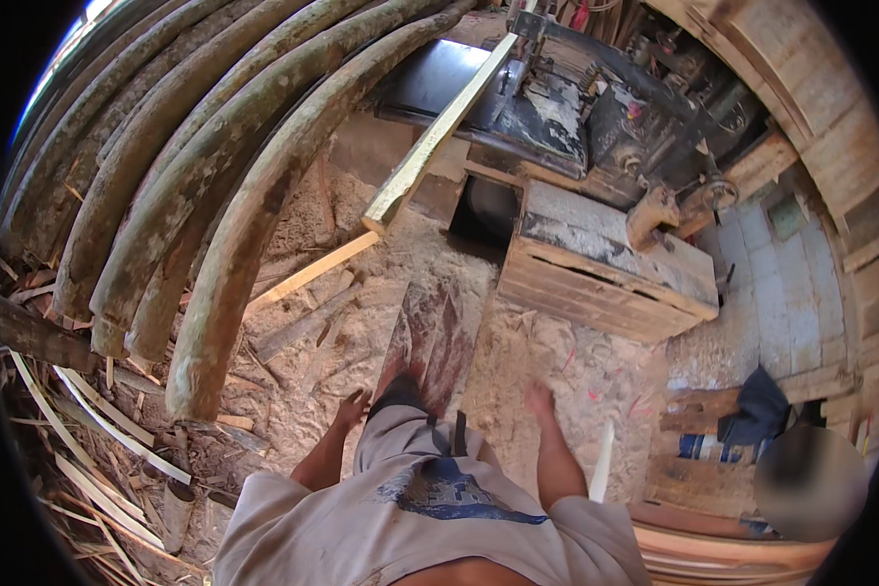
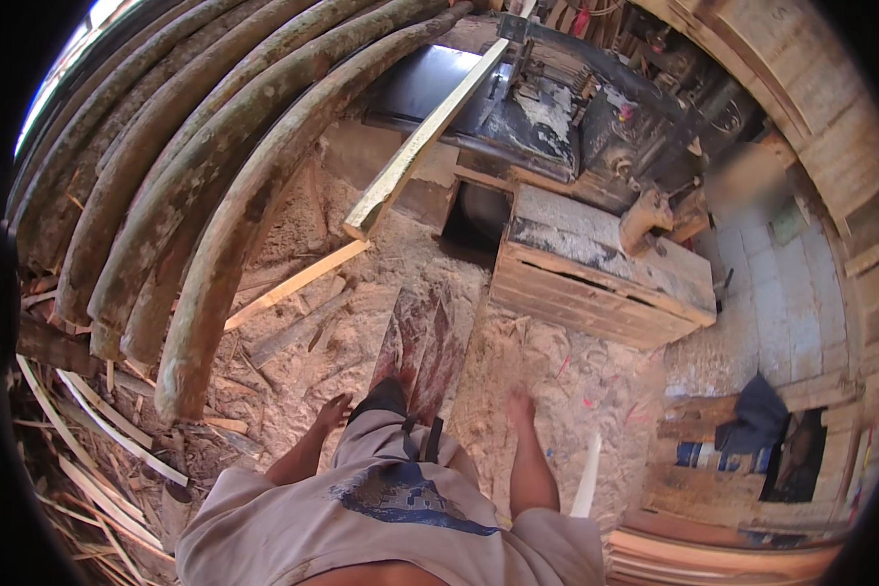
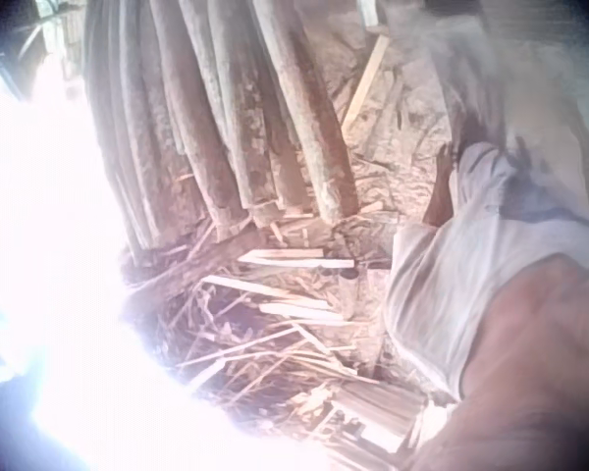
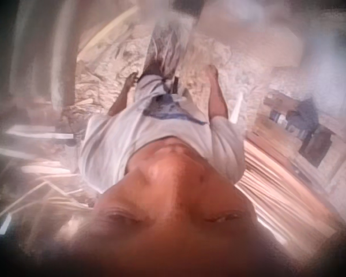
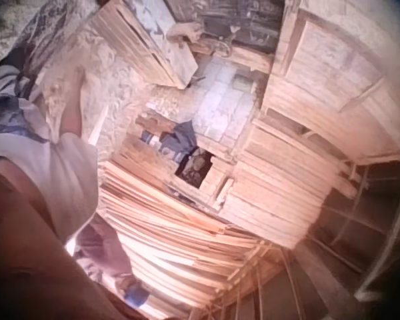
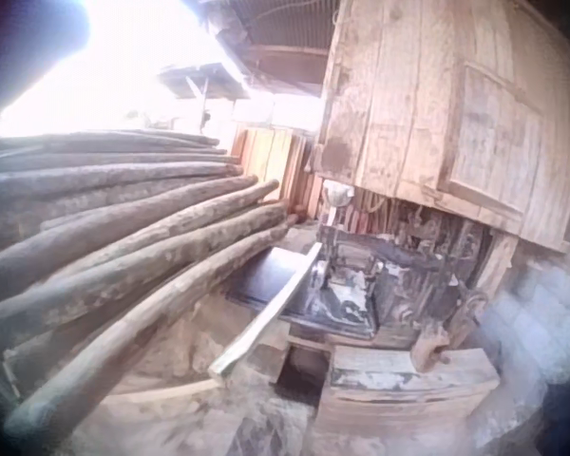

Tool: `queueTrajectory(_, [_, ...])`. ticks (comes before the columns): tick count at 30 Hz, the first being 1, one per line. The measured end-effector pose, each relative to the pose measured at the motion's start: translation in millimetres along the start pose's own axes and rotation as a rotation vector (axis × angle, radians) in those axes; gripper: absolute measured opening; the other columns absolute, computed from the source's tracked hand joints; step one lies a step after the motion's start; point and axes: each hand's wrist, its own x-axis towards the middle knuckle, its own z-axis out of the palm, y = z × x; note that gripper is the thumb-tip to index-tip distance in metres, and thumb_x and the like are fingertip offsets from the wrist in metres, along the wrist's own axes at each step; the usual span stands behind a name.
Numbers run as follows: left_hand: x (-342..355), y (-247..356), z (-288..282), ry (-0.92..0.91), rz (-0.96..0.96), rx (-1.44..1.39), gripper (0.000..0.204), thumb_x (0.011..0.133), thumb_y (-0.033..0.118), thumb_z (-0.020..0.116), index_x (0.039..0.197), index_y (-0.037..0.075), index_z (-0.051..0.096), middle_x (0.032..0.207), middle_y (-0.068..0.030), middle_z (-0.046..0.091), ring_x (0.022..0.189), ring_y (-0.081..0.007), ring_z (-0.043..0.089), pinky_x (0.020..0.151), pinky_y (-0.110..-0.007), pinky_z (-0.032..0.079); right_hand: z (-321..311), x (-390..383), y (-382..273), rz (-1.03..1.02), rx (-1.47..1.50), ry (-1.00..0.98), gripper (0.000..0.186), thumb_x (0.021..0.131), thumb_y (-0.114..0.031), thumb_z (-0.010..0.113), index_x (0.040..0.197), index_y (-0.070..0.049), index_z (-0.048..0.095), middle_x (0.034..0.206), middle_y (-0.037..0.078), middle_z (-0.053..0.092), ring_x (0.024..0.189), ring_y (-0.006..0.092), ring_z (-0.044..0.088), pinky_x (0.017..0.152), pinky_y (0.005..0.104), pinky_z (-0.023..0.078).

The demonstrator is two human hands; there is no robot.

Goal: The person feeds long logs into a stationary saw to cut them into planks. They guide the logs through the blade, retrieve the cut planks, and stack them nearby while another person assists by moving the finished pieces.

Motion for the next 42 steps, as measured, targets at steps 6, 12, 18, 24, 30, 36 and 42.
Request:
queueTrajectory(6, [84,-28,-3,0.033,0.101,0.217,0.049,0.093,0.037,0.051,0.123,0.0,0.058,0.122,-0.015,0.061,0.108,-0.0228,0.059,0.093,-0.033,0.045,-199,231,-275,-0.424,0.745,0.229,0.03,0.094,-0.028,0.056,0.115,-0.008,0.062,0.083,0.006,0.067,0.078,0.0127,0.064,0.059,0.0275,0.05])
queueTrajectory(12, [89,223,22,0.263,-0.101,-0.183,0.053,0.094,0.04,0.052,0.137,0.01,0.045,0.115,-0.0128,0.063,0.096,-0.0234,0.063,0.079,-0.037,0.049,-156,344,-391,-0.53,0.253,0.122,0.05,0.085,-0.04,0.065,0.122,-0.007,0.059,0.105,0.014,0.068,0.096,0.0253,0.066,0.088,0.0341,0.049])
queueTrajectory(18, [83,404,45,0.307,0.418,-0.399,0.054,0.095,0.038,0.052,0.139,0.008,0.04,0.114,-0.0107,0.063,0.094,-0.0182,0.062,0.077,-0.033,0.048,-148,438,-525,-0.818,0.014,0.305,0.056,0.087,-0.039,0.061,0.134,-0.011,0.049,0.134,0.015,0.048,0.124,0.0317,0.046,0.102,0.0447,0.038])
queueTrajectory(24, [119,349,100,0.307,0.097,-0.339,0.049,0.094,0.03,0.055,0.136,0.008,0.043,0.104,-0.0089,0.066,0.083,-0.016,0.064,0.067,-0.028,0.048,-180,506,-582,-0.771,-0.303,0.229,0.063,0.089,-0.051,0.051,0.141,-0.016,0.04,0.15,0.011,0.03,0.14,0.0279,0.026,0.11,0.0564,0.022])
queueTrajectory(30, [134,273,124,0.319,-0.16,-0.417,0.053,0.09,0.031,0.061,0.133,0.003,0.046,0.096,-0.01,0.067,0.076,-0.0166,0.063,0.064,-0.027,0.049,-230,504,-443,-0.518,-0.334,0.45,0.061,0.092,-0.054,0.044,0.141,-0.019,0.039,0.151,0.009,0.03,0.139,0.0265,0.027,0.112,0.0556,0.019])
queueTrajectory(36, [154,278,84,0.176,-0.211,-0.147,0.055,0.089,0.038,0.062,0.134,0.011,0.046,0.097,-0.0092,0.067,0.074,-0.0186,0.064,0.062,-0.033,0.049,-214,432,-240,0.384,-0.046,0.356,0.068,0.089,-0.051,0.049,0.145,-0.016,0.033,0.14,0.021,0.041,0.13,0.037,0.038,0.105,0.0555,0.028])
queueTrajectory(42, [204,326,46,0.189,-0.01,-0.144,0.059,0.087,0.039,0.065,0.134,0.009,0.046,0.093,-0.0092,0.067,0.065,-0.0159,0.063,0.051,-0.029,0.045,-37,304,-30,0.09,-0.404,-0.392,0.052,0.089,-0.049,0.047,0.115,-0.007,0.063,0.116,0.024,0.06,0.104,0.0414,0.06,0.09,0.047,0.046])
